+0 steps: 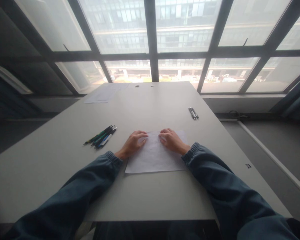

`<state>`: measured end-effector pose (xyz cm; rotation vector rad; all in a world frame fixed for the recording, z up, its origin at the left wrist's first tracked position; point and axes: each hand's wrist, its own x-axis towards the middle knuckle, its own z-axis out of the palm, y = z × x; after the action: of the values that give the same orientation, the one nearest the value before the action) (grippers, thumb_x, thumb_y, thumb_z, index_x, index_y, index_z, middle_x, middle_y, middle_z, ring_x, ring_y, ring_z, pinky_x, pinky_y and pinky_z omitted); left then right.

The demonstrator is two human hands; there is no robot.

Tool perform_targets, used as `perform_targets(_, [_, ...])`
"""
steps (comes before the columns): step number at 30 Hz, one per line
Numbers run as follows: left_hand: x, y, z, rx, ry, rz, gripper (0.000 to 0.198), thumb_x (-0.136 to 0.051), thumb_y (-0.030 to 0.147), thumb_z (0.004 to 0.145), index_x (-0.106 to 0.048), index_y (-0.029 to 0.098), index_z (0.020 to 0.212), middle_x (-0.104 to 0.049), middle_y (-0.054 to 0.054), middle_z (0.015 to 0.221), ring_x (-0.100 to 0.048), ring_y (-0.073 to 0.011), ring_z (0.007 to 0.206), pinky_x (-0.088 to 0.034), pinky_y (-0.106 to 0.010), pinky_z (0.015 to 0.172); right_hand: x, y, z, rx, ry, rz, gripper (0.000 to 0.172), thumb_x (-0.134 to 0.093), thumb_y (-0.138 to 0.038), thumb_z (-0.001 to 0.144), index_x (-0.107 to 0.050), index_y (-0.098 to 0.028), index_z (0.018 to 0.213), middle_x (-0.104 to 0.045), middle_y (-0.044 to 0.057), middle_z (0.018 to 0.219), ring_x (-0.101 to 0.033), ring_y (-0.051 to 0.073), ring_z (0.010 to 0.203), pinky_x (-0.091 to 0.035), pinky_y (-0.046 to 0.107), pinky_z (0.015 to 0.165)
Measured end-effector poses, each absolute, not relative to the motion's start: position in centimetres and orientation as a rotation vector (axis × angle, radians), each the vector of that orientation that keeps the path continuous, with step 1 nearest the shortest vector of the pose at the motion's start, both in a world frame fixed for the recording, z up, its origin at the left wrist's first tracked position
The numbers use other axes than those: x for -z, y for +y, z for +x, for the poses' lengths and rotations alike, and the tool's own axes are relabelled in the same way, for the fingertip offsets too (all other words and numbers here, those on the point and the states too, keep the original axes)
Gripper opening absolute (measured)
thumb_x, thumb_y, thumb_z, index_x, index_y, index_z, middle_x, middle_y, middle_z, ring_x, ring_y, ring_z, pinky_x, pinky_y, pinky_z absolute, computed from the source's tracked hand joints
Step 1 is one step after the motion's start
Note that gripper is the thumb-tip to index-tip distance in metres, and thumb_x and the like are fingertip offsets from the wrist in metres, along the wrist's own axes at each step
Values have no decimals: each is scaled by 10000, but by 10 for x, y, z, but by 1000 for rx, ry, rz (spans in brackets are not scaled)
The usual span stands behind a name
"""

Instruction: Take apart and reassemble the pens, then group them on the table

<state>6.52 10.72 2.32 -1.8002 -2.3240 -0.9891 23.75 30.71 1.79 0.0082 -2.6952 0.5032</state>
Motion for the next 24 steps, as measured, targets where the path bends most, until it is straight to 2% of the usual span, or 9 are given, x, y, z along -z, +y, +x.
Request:
perform_targets(4, [-25,107,66,980,-2342,-1790,192,-616,231,879,-745,232,1021,-712,-67,1134,-637,-250,1100,-503,-445,1028,-19,306,237,-517,-2680,17,230,-613,-199,915,-728,-236,1111,-675,98,1184,-583,264,1114,-491,443,1003])
perform_targets(13, [-32,102,59,934,-2298,-1704,217,-578,210,903,-721,215,1066,-700,-61,1133,-613,-241,1094,-484,-416,1038,-18,307,238,-518,-2670,14,222,-609,-204,920,-729,-225,1105,-676,97,1194,-588,261,1121,-490,432,1011])
perform_targets(24, [-70,65,-11,666,-2445,-1085,253,-573,301,930,-739,181,1079,-724,-102,1105,-613,-287,1057,-464,-409,992,-19,304,240,-538,-2649,31,232,-581,-203,921,-731,-246,1092,-686,86,1157,-601,266,1087,-501,438,992])
